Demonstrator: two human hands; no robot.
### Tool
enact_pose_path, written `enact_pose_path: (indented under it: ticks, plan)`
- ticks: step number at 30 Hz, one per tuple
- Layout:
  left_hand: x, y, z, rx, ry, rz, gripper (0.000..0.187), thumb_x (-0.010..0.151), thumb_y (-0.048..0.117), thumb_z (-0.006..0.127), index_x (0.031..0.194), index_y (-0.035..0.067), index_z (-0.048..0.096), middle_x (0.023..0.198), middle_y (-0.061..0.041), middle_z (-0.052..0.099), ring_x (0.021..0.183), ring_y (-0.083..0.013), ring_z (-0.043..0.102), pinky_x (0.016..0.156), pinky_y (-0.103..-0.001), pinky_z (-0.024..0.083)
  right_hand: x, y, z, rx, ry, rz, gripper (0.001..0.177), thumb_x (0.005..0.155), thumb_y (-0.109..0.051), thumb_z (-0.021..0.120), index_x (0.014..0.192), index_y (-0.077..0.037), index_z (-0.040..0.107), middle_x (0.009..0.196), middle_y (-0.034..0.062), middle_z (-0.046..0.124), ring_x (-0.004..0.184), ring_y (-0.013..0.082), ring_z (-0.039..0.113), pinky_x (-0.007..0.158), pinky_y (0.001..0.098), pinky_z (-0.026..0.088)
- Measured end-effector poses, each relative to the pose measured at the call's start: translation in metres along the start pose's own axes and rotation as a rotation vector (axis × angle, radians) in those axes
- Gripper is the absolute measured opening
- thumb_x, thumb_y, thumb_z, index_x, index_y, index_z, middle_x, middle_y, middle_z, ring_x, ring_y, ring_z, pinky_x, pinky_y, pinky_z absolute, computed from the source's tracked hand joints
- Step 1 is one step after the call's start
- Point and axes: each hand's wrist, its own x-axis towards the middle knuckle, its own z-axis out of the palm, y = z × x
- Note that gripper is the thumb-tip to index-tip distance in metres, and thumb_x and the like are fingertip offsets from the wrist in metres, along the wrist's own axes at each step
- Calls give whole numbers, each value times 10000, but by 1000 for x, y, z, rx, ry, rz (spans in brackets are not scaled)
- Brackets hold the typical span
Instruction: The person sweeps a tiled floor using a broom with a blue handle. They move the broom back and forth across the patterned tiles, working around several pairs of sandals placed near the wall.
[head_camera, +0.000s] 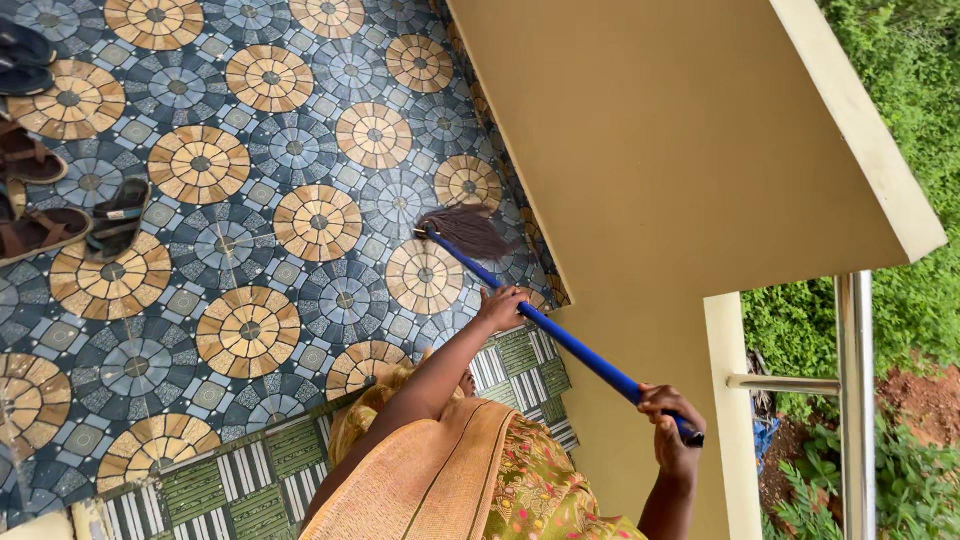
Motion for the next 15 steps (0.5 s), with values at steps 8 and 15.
enact_pose_path:
  ticks: [8, 15]
  plan:
    - [-86, -96, -29, 67, 279, -259, 615, 753, 323, 839, 1302, 263, 570, 1387, -73, 504, 1377, -411, 418, 1015, -717, 397, 43, 125, 10, 607, 160, 136, 323, 1044, -321, 697, 1207, -56, 607, 887, 22, 531, 955, 203, 591, 1227, 523, 414]
    - [-153, -152, -45, 77, 652, -604, 646, 710, 287, 904, 1244, 180, 558, 1338, -136, 473, 1375, -560, 325, 969, -705, 395, 92, 176, 97, 648, -100, 307, 189, 1087, -135, 653, 926, -77, 572, 908, 54, 555, 937, 204, 588, 1150, 516, 445]
